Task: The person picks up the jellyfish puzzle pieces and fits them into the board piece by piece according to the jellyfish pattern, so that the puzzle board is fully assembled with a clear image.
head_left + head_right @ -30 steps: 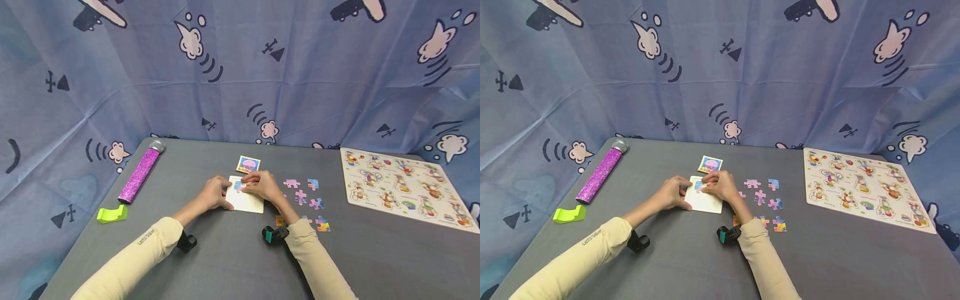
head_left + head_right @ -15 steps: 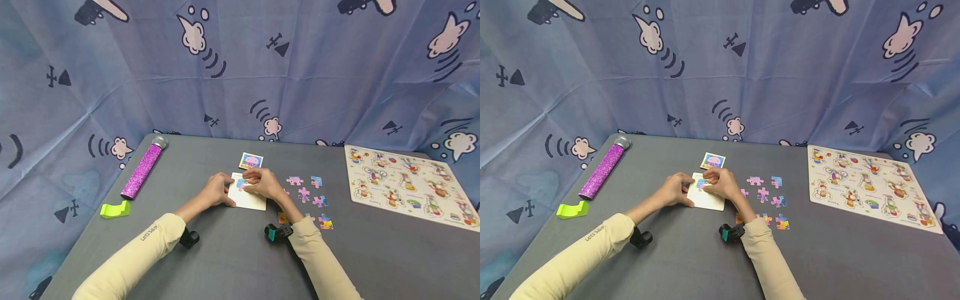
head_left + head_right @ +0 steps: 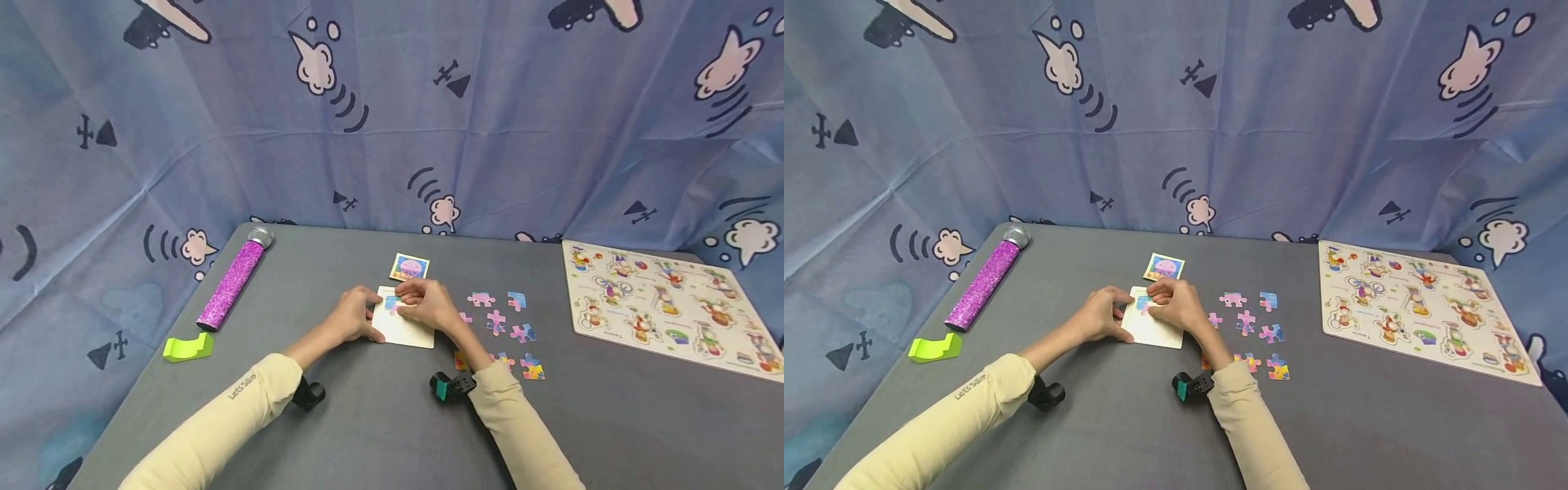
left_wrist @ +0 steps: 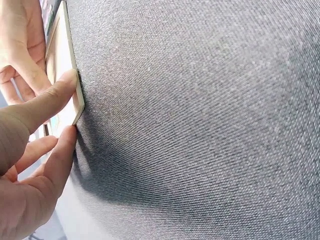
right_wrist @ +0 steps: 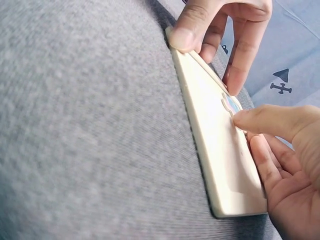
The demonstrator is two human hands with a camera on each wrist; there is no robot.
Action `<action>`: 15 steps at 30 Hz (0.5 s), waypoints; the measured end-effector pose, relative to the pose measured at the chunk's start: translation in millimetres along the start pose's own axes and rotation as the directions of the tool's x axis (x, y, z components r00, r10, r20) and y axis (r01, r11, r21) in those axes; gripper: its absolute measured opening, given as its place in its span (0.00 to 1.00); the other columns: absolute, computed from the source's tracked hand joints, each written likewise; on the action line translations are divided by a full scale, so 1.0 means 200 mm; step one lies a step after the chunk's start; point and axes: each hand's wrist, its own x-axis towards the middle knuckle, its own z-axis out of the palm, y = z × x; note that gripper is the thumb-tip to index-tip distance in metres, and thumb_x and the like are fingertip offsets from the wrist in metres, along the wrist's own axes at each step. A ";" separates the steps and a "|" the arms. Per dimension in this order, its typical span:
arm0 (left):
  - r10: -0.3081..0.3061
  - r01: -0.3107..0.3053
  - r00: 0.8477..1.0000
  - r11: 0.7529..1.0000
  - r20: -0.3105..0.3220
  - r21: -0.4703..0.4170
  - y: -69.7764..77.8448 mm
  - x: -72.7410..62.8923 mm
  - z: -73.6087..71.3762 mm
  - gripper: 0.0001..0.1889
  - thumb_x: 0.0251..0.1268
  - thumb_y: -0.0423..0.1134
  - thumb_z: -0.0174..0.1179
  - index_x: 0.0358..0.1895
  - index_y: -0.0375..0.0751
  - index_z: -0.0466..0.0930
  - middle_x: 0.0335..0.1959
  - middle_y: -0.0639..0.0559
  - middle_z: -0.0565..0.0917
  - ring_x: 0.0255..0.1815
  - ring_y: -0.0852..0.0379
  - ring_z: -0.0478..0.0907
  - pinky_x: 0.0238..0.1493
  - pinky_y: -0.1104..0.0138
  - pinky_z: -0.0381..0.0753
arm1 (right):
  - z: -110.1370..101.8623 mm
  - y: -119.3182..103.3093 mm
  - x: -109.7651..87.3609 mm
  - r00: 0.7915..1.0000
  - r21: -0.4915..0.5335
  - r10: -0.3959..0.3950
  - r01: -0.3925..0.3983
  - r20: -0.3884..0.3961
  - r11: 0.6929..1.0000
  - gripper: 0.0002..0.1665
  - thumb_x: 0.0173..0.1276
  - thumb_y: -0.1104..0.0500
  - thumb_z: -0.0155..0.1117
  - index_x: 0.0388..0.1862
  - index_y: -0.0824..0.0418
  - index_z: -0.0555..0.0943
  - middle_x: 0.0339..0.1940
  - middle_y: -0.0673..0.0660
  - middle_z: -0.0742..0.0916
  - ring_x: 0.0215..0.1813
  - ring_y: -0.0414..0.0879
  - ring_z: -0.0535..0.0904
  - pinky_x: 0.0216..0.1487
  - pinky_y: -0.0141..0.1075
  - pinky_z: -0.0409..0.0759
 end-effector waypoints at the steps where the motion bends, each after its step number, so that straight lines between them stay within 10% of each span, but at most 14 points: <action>1: -0.001 0.001 1.000 1.000 -0.001 -0.002 0.00 0.00 0.00 0.38 0.29 0.34 0.83 0.54 0.29 0.79 0.53 0.41 0.77 0.35 0.56 0.79 0.35 0.70 0.79 | 0.00 0.00 0.00 1.000 0.000 -0.001 0.001 0.001 1.000 0.18 0.51 0.75 0.72 0.43 0.71 0.83 0.42 0.64 0.87 0.41 0.50 0.83 0.42 0.31 0.81; 15: 0.028 -0.028 0.999 1.000 -0.023 0.000 -0.01 -0.01 0.01 0.38 0.29 0.33 0.83 0.53 0.29 0.80 0.52 0.40 0.78 0.33 0.57 0.77 0.35 0.69 0.77 | 0.01 0.01 -0.01 1.000 0.037 0.005 -0.004 -0.026 0.999 0.16 0.52 0.76 0.71 0.42 0.73 0.82 0.40 0.65 0.86 0.41 0.53 0.84 0.41 0.30 0.82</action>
